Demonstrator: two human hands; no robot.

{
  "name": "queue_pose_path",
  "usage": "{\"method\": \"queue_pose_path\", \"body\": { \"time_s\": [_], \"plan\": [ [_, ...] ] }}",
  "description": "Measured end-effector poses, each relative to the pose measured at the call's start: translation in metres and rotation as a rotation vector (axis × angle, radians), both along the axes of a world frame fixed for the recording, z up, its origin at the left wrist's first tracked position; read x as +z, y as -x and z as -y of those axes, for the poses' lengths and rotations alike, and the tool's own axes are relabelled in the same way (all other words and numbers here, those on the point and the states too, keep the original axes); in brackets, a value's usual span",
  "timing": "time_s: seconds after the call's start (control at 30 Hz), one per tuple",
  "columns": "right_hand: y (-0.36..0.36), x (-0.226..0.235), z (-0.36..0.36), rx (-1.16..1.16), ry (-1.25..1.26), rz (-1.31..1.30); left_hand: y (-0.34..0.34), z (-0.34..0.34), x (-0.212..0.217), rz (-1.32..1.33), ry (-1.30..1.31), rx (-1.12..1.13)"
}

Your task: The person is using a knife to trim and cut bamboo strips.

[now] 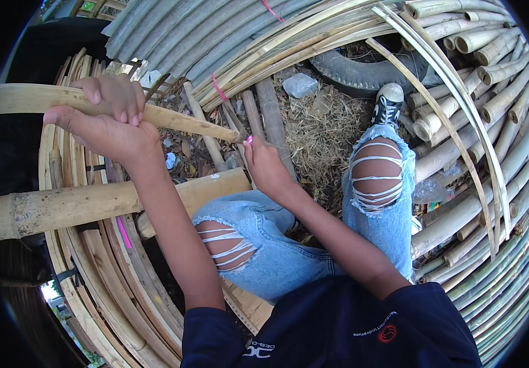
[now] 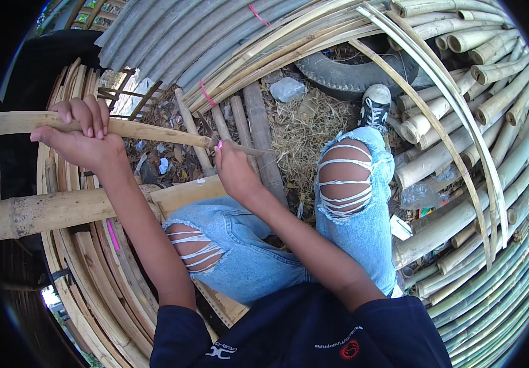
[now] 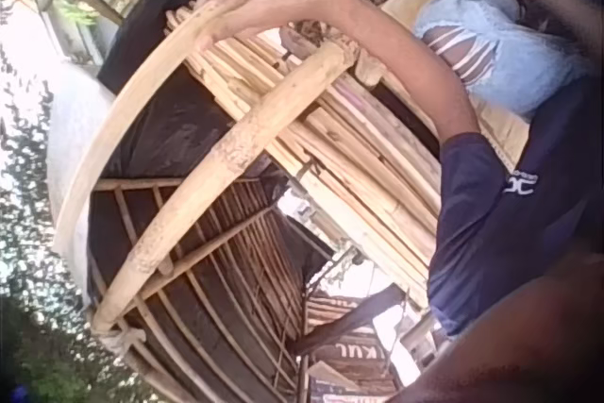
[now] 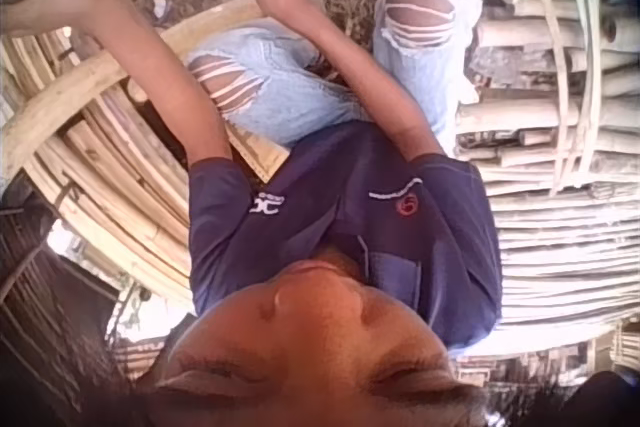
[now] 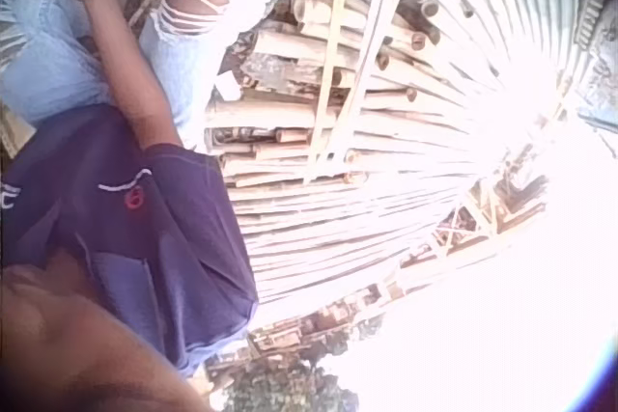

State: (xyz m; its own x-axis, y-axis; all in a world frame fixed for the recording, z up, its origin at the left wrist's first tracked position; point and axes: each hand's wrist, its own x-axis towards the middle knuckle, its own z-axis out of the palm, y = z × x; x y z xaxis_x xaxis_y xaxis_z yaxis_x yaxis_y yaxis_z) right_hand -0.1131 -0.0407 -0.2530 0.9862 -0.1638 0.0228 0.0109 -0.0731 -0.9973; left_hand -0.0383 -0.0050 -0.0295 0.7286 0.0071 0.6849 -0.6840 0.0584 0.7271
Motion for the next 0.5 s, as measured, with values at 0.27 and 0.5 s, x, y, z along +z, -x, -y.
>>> {"method": "queue_pose_path", "body": {
  "time_s": [0.27,0.5],
  "plan": [
    [0.02,0.006,-0.009,0.062,0.148,-0.051,0.015,-0.009,0.002,-0.052,0.003,0.054],
    [0.008,-0.013,-0.013,0.067,0.21,-0.114,0.012,-0.015,-0.001,-0.044,-0.001,0.072]
  ]
}}
